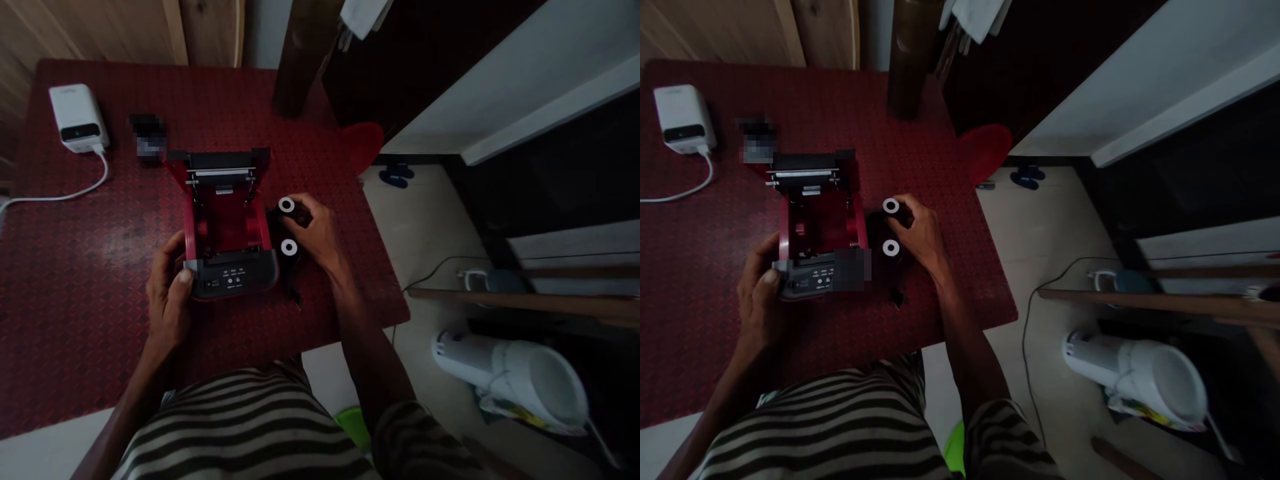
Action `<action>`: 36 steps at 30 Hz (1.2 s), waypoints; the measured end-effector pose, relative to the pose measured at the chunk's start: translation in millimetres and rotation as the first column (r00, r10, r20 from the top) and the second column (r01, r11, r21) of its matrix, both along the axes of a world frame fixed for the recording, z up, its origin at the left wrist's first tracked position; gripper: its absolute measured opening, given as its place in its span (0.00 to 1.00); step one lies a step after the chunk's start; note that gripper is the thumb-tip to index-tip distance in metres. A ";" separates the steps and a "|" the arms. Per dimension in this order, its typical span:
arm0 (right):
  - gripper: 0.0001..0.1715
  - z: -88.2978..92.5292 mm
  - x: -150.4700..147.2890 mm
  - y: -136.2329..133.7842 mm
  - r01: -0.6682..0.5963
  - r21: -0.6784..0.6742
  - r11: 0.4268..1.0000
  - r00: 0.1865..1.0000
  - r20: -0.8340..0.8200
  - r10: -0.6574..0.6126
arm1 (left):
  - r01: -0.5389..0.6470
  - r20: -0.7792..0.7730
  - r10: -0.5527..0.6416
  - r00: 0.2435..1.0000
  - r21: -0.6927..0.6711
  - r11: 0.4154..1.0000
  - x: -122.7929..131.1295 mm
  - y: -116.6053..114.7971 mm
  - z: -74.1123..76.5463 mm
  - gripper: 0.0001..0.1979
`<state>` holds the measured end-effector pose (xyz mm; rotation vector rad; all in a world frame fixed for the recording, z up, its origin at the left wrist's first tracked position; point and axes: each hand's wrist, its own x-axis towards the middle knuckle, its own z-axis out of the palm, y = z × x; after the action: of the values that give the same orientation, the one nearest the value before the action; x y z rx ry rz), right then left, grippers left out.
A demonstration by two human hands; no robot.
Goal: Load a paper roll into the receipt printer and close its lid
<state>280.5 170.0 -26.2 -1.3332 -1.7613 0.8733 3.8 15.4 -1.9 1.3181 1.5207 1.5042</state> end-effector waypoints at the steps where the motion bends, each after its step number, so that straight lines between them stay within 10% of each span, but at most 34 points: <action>1: 0.19 0.0 0.8 -0.5 -0.006 -0.010 1.000 1.000 0.002 0.006 | -0.004 -0.005 0.004 1.000 0.001 1.000 0.4 0.2 0.4 0.31; 5: 0.31 6.5 13.5 -12.5 0.009 -0.080 0.997 1.000 -0.008 -0.010 | -0.006 -0.020 0.006 1.000 -0.010 1.000 1.2 0.3 2.7 0.32; 11: 0.10 31.0 42.1 -69.5 0.088 -0.167 0.982 0.996 0.049 -0.081 | 0.015 -0.015 -0.015 1.000 -0.025 1.000 0.7 -0.9 3.6 0.32; 14: 0.18 32.2 32.9 -88.6 0.040 -0.215 0.976 0.999 0.024 -0.036 | 0.008 -0.027 -0.008 1.000 -0.015 1.000 1.1 -0.1 2.1 0.31; 23: 0.15 14.4 2.7 -80.7 0.010 -0.168 0.986 0.995 -0.100 -0.028 | 0.028 -0.052 -0.030 0.998 -0.038 0.999 -2.1 -4.6 0.5 0.31; 36: 0.18 126.2 -11.5 -71.0 -0.227 -0.068 0.972 0.973 -0.048 0.224 | 0.035 0.023 -0.034 0.999 -0.045 0.998 -1.5 -5.7 -5.1 0.31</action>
<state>269.0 99.0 100.1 -1.1672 -1.8908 1.0908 2.3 9.7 -7.0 1.2916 1.5020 1.4499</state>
